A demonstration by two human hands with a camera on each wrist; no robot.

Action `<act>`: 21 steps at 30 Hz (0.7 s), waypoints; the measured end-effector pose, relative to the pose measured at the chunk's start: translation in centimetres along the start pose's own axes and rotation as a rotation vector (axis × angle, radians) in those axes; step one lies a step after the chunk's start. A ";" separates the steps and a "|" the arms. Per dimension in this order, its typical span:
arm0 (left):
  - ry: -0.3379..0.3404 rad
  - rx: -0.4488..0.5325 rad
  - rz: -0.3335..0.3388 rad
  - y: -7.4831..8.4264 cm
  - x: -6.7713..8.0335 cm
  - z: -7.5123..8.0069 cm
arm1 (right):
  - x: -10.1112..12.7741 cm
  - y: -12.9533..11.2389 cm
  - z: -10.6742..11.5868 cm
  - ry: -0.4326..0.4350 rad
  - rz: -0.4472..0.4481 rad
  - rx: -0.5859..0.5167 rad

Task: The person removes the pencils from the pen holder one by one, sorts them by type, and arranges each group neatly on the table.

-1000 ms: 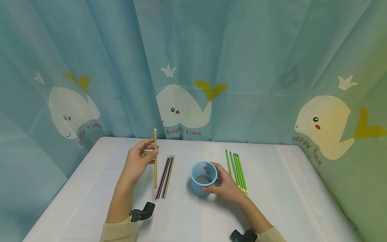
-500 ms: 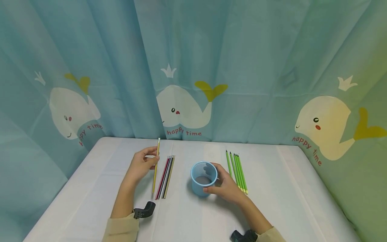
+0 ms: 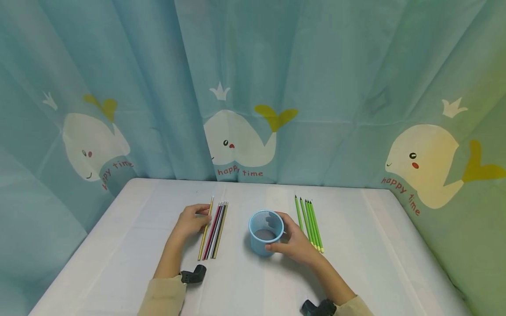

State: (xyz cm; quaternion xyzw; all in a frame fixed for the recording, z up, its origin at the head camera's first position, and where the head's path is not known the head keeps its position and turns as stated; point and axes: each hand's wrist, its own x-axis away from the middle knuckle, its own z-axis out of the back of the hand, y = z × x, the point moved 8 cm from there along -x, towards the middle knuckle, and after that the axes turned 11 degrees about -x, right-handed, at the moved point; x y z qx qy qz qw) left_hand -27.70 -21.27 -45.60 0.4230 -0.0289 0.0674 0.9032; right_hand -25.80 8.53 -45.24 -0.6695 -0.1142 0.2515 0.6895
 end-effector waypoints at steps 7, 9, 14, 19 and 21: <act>0.029 -0.149 0.013 -0.1 -0.3 -1.0 | 0.3 0.0 0.2 0.005 0.006 0.006; 0.041 -0.207 -0.005 0.2 -0.4 -1.2 | 0.4 -0.1 0.2 0.007 0.002 0.006; 0.053 -0.293 -0.066 1.2 -0.6 -1.6 | 0.2 -0.2 0.4 0.009 -0.006 -0.011; 0.027 -0.320 -0.075 1.5 -0.3 -1.6 | 0.2 -0.5 0.5 -0.056 -0.007 0.030; 0.005 -0.332 -0.090 1.8 0.1 -1.3 | 0.5 -0.9 0.8 -0.077 -0.006 0.101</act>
